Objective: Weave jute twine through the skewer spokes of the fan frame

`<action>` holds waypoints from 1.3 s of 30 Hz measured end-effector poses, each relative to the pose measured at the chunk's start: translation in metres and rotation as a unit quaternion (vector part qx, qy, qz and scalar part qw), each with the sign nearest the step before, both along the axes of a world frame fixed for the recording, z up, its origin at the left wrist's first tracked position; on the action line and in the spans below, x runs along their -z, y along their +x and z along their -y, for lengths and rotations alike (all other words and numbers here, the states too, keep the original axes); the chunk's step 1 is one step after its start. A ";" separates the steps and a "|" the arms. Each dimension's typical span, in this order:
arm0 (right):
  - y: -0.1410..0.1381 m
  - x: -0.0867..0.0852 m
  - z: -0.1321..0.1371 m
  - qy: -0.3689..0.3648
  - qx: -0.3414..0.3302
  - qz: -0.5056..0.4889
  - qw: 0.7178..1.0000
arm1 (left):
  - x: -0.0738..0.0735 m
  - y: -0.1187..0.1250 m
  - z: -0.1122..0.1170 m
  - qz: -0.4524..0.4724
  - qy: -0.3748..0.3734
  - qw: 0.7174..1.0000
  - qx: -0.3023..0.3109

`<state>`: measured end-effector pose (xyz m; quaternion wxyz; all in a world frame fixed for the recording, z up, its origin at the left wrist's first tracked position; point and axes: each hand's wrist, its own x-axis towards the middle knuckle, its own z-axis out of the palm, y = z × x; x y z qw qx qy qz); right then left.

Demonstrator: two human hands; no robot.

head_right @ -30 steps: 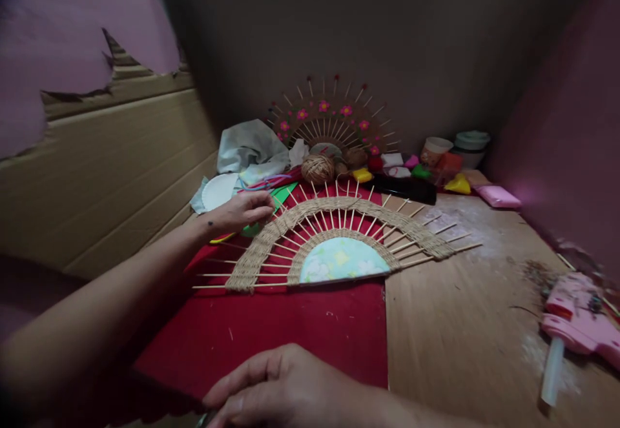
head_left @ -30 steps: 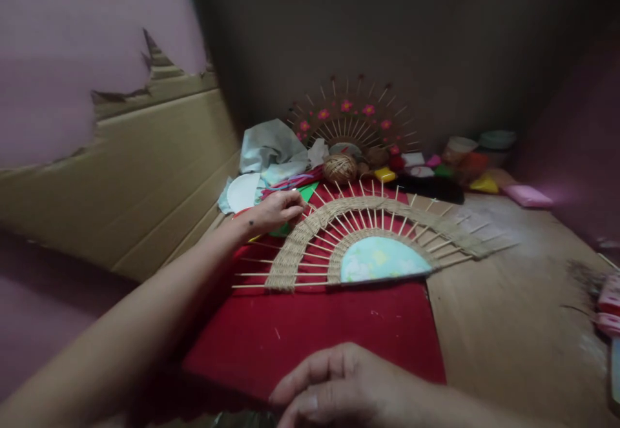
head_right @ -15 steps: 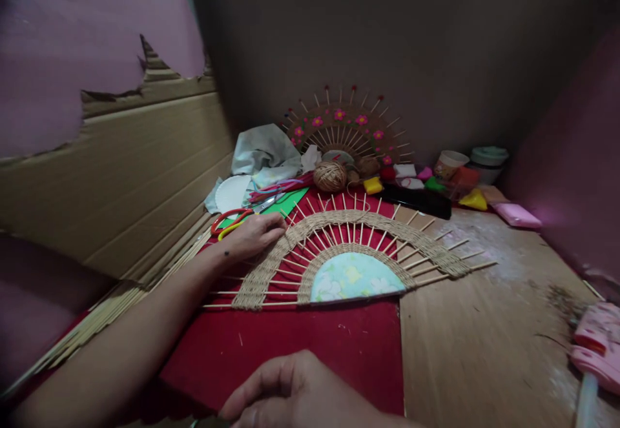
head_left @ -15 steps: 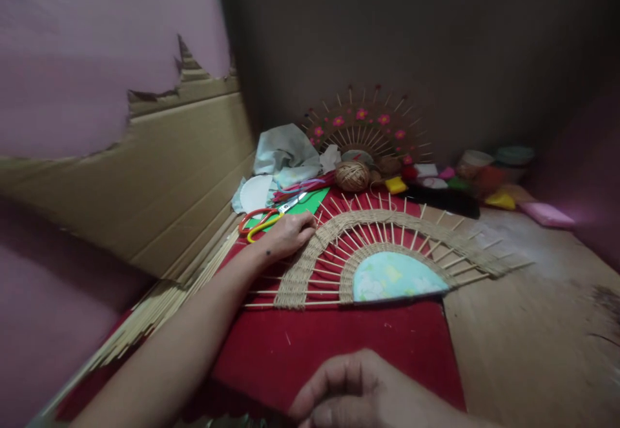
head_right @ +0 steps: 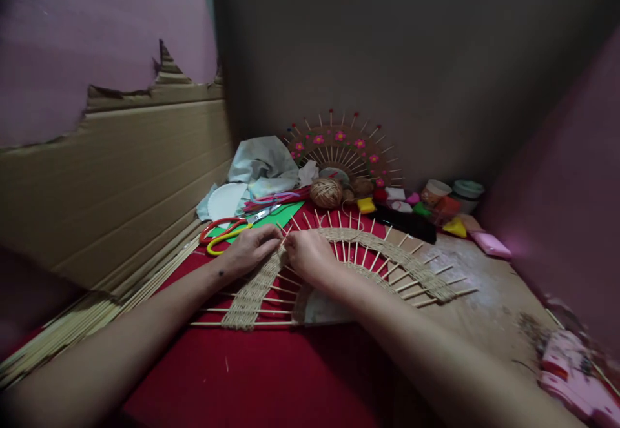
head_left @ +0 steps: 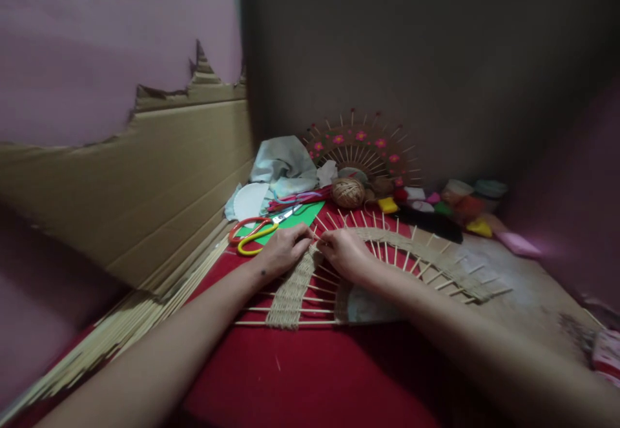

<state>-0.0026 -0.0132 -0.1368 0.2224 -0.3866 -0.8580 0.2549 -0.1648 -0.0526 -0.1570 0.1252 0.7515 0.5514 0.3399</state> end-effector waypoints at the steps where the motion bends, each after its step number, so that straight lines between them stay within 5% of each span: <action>1: -0.002 -0.001 -0.004 -0.012 -0.003 -0.004 1.000 | 0.000 0.000 0.000 0.000 0.001 1.000 -0.002; 5: 0.003 -0.014 -0.012 -0.110 -0.037 -0.060 0.991 | -0.004 0.000 0.000 0.015 -0.014 1.000 0.007; 8: 0.008 -0.019 -0.016 -0.257 -0.053 -0.165 0.951 | -0.012 -0.003 0.001 0.021 -0.048 0.999 0.000; 10: 0.009 -0.018 -0.019 -0.276 -0.032 -0.176 0.944 | -0.018 -0.009 0.002 0.016 -0.050 0.998 -0.033; 16: 0.010 -0.012 -0.032 -0.133 -0.038 -0.078 0.987 | -0.026 -0.025 0.005 -0.030 -0.079 0.995 -0.045; 24: 0.009 -0.022 -0.048 -0.148 -0.088 0.007 0.985 | -0.015 -0.021 0.003 -0.088 -0.107 0.990 0.024; 29: 0.002 -0.027 -0.062 -0.015 -0.089 0.046 0.995 | -0.012 -0.013 0.002 -0.070 -0.108 0.992 0.004; 35: -0.011 -0.034 -0.077 0.147 -0.111 0.186 0.965 | -0.015 -0.006 0.003 -0.078 -0.103 0.991 -0.025; 39: -0.021 -0.037 -0.086 0.192 -0.139 0.245 0.940 | -0.016 -0.003 0.005 -0.102 -0.117 0.987 -0.036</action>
